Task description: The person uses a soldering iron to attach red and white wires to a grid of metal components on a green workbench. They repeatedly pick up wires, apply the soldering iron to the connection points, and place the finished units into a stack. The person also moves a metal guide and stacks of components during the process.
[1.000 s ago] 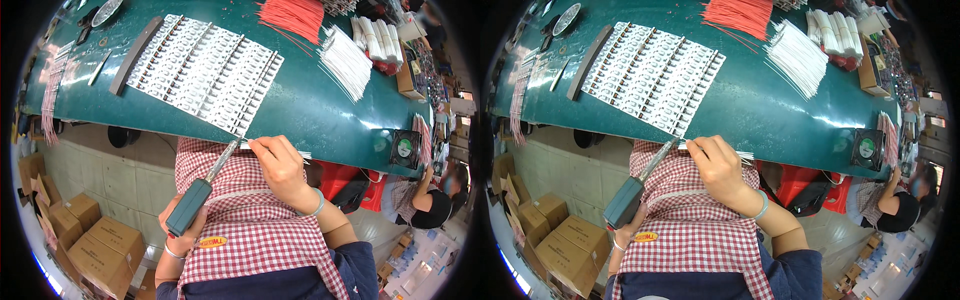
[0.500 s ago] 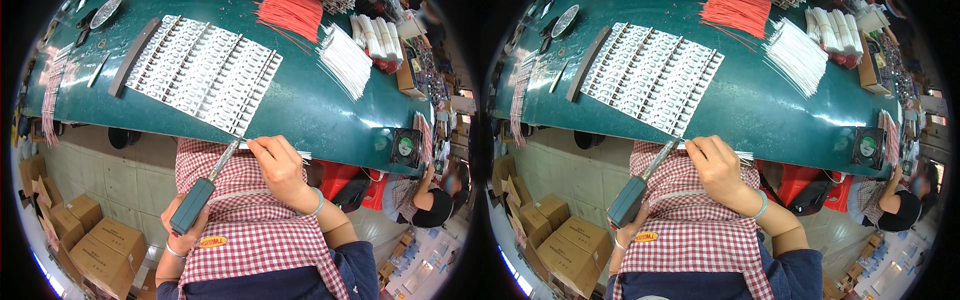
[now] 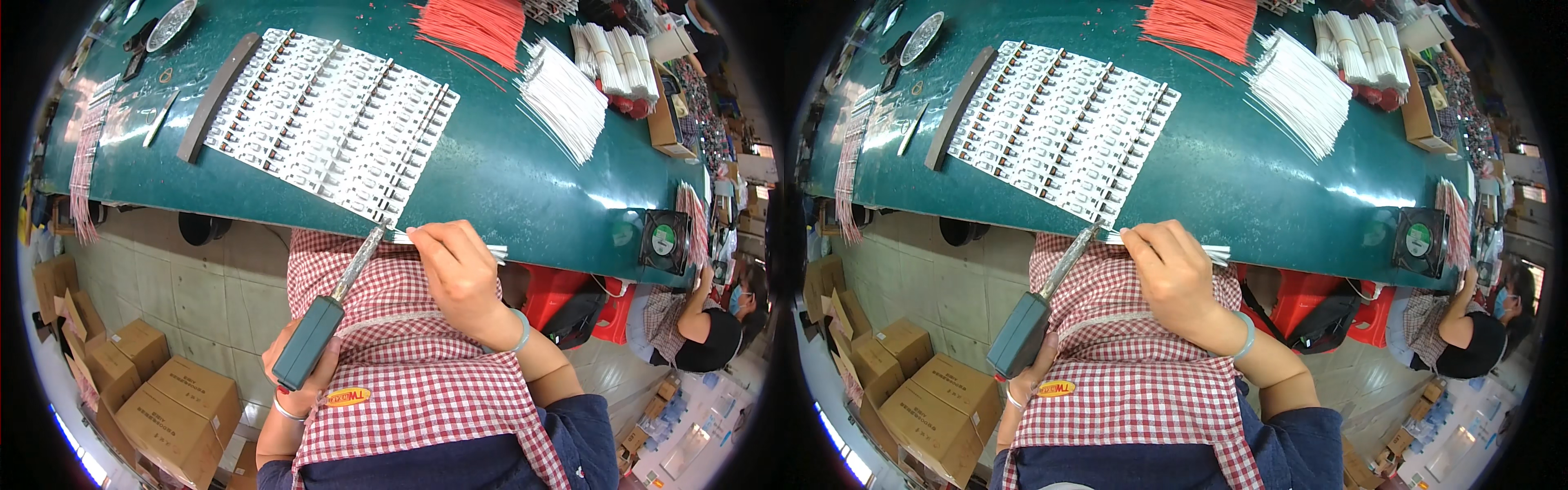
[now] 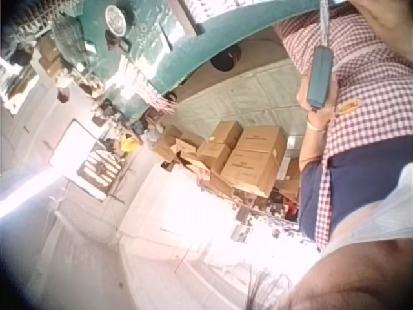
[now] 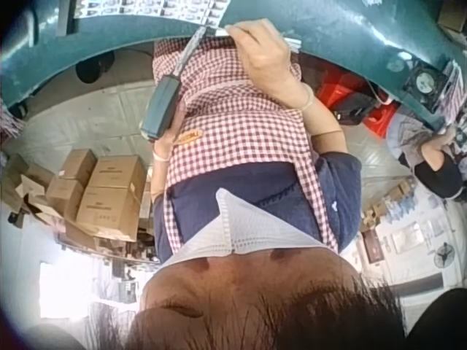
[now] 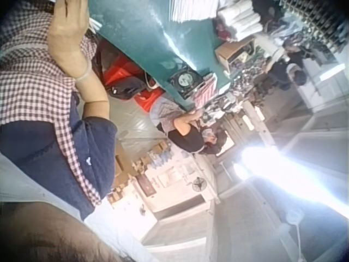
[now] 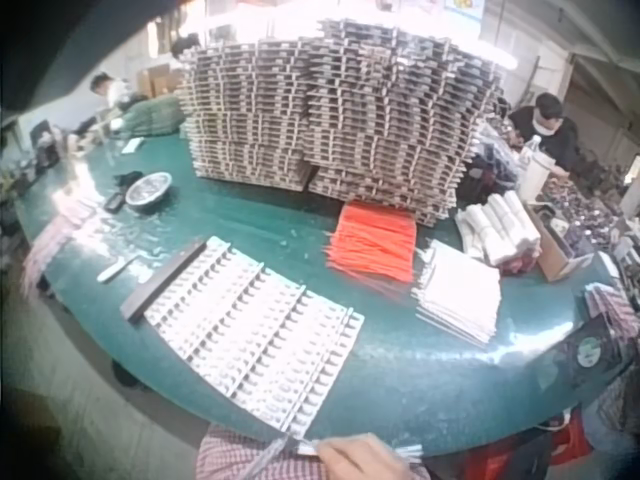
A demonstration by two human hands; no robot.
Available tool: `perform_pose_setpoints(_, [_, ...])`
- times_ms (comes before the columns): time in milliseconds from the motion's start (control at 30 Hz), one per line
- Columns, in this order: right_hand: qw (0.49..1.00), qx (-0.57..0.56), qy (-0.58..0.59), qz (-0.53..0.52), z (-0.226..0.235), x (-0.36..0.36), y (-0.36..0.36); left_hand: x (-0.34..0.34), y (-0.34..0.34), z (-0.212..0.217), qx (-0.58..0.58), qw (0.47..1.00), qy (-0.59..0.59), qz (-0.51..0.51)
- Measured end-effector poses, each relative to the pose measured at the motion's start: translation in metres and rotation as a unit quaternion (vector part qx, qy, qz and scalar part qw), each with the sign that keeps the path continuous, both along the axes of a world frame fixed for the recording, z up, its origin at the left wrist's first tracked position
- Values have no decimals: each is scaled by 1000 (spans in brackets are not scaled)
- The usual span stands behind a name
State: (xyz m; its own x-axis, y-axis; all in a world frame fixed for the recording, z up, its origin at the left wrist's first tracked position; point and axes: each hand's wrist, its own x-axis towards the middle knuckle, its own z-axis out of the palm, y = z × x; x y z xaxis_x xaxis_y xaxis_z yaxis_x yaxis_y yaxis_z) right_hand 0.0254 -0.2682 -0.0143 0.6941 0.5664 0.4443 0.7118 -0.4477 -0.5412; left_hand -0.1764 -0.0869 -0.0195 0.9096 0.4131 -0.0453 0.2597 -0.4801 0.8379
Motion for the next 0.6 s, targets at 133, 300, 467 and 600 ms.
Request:
perform_pose_setpoints(133, [1000, 8, -16, 3, -7, 7, -2, 10, -2, 8, 20, 1000, -9, -7])
perform_pose_setpoints(300, [1000, -1, -19, 13, -11, 10, -2, 32, -4, 26, 70, 996, -42, -39])
perform_pose_setpoints(467, [999, -14, -27, 14, -8, 10, -1, 40, -7, 31, 47, 998, -38, -31])
perform_pose_setpoints(600, [999, -23, -32, 9, -8, 10, 0, 40, -8, 26, 80, 994, -55, -42])
